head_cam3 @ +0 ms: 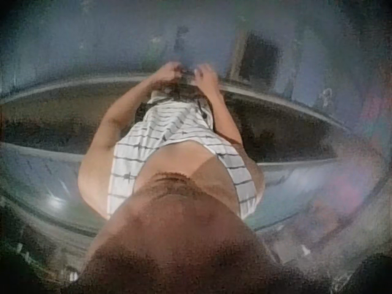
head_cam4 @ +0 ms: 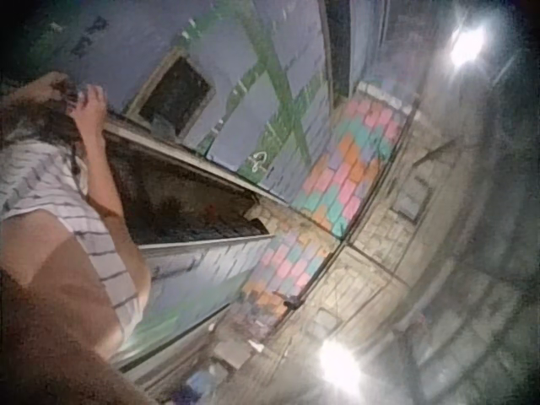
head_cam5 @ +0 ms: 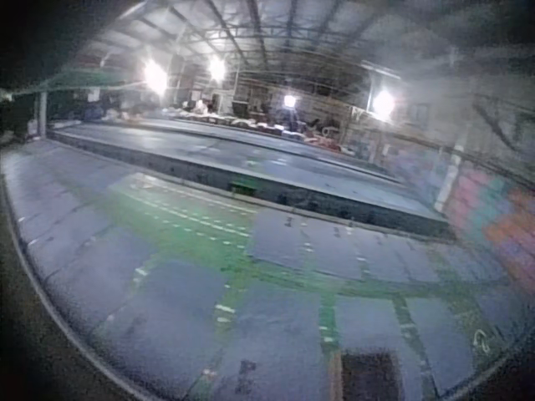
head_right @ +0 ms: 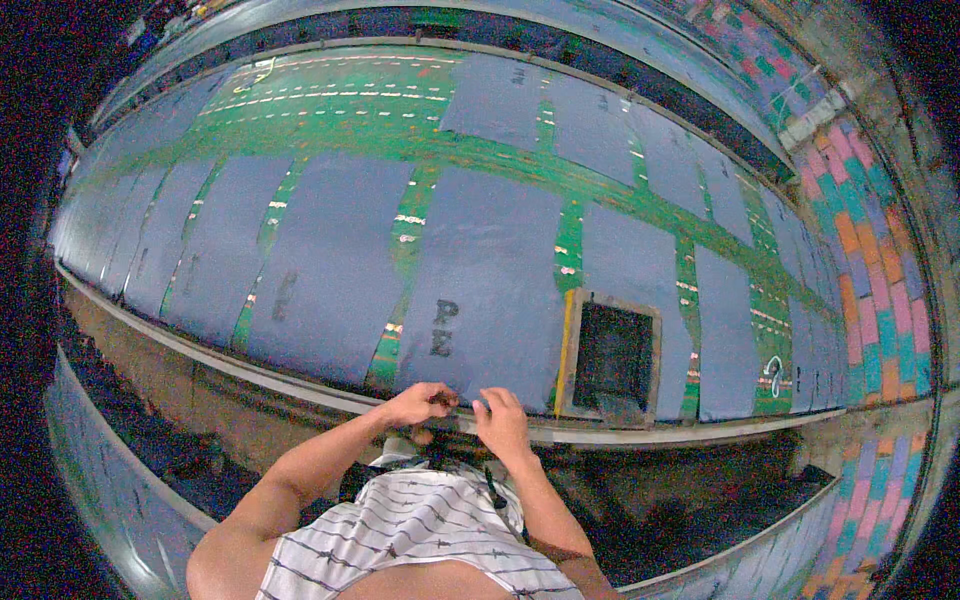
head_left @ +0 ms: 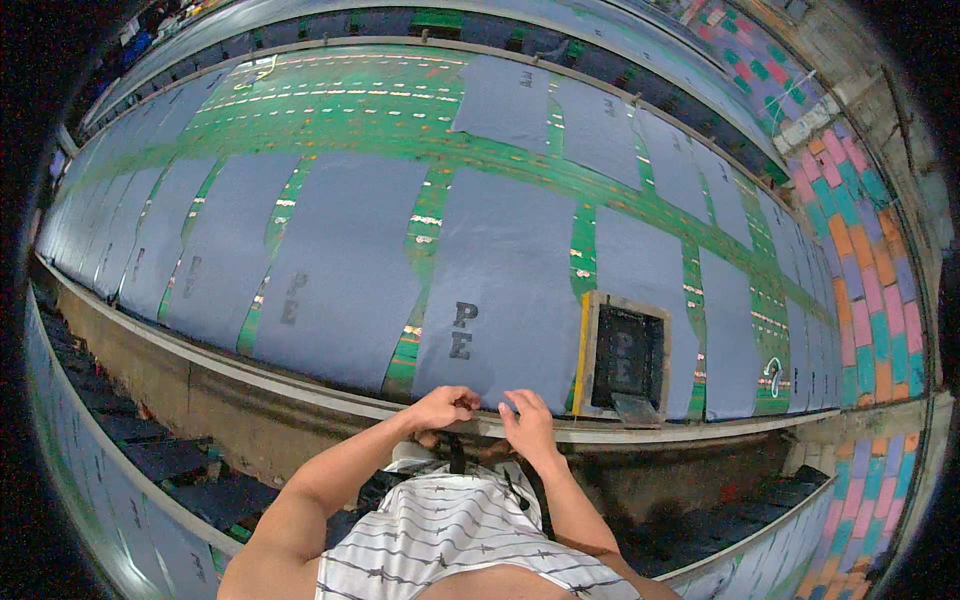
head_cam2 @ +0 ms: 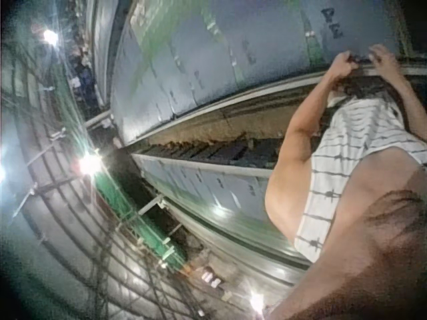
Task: The person uses a squeegee to spread ink across a screen printing frame placed on a large flat surface. The person repeatedly moves the squeegee back and forth to evenly distribute the ink over the stencil area.
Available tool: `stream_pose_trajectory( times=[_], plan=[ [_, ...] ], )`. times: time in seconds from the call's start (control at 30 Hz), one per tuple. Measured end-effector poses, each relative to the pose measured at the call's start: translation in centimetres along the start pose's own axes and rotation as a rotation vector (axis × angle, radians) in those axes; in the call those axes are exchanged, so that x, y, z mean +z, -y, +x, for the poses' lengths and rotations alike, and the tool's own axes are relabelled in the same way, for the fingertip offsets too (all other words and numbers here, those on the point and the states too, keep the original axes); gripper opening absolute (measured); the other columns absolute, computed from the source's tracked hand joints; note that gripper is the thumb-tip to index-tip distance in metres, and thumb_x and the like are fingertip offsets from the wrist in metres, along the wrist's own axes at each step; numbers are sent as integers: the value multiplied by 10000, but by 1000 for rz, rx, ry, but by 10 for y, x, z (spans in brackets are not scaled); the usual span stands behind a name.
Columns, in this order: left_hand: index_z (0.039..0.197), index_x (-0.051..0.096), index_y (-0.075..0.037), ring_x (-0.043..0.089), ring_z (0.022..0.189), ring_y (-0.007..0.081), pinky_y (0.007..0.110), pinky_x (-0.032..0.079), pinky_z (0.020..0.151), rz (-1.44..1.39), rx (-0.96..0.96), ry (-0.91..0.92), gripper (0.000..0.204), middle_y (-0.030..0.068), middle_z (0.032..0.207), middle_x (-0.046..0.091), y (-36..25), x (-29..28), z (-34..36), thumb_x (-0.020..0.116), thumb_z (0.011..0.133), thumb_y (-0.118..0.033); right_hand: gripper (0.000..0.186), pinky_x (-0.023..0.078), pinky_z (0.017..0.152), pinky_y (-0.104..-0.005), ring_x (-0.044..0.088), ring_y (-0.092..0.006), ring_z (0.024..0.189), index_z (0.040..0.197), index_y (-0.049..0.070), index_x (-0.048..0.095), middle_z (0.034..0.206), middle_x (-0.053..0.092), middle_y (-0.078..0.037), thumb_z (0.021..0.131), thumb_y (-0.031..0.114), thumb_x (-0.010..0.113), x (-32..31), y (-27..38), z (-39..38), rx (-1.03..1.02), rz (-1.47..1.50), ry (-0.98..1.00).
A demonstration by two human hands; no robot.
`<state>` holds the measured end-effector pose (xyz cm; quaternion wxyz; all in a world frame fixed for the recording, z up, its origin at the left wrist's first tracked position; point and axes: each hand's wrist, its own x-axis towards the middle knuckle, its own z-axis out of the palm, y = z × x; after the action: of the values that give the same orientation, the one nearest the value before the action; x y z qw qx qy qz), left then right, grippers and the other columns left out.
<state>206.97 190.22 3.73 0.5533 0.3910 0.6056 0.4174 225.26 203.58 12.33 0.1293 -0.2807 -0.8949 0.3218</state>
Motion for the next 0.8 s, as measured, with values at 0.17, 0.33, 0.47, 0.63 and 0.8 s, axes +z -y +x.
stream_pose_trajectory(
  times=[0.17, 0.33, 0.47, 0.63, 0.8],
  plan=[
    [1132, 664, 29, 660, 1025, 223, 349, 506, 937, 86, -61, 41, 324, 124, 1090, 720, -13, 0, 11, 678, 842, -115, 275, 508, 921, -431, 629, -379, 1051, 1105, -22, 692, 1129, 667, -181, 907, 168, 693, -11, -12, -1, 22, -3, -30],
    [1082, 663, 64, 669, 1005, 243, 346, 521, 901, 56, -53, 66, 292, 147, 1071, 716, -35, 16, 37, 640, 846, -106, 279, 506, 928, -427, 625, -382, 1053, 1123, -18, 687, 1136, 662, -180, 900, 151, 695, -39, -39, -8, -3, -1, -63],
    [1136, 644, 56, 669, 999, 242, 357, 528, 885, 36, -55, 102, 330, 143, 1080, 705, -60, 47, 71, 644, 849, -107, 292, 502, 958, -439, 619, -373, 1074, 1120, 0, 672, 1140, 654, -166, 845, 97, 656, -97, -75, -12, -65, 29, -66],
    [1152, 652, 4, 654, 987, 209, 358, 522, 902, 94, -136, 6, 337, 122, 1021, 707, -102, 104, 133, 708, 863, -161, 385, 485, 990, -451, 594, -366, 1115, 1112, 18, 660, 1167, 637, -153, 735, 94, 671, -185, -150, -28, -175, -30, 12],
    [1266, 563, 22, 606, 1086, 294, 398, 493, 950, 67, 10, -620, 490, 194, 1186, 599, -80, 173, 199, 712, 840, -168, 520, 425, 1020, -455, 523, -330, 1221, 1165, 43, 670, 1256, 597, -122, 712, 273, 783, -236, -206, -43, -211, -184, 220]
  ],
)
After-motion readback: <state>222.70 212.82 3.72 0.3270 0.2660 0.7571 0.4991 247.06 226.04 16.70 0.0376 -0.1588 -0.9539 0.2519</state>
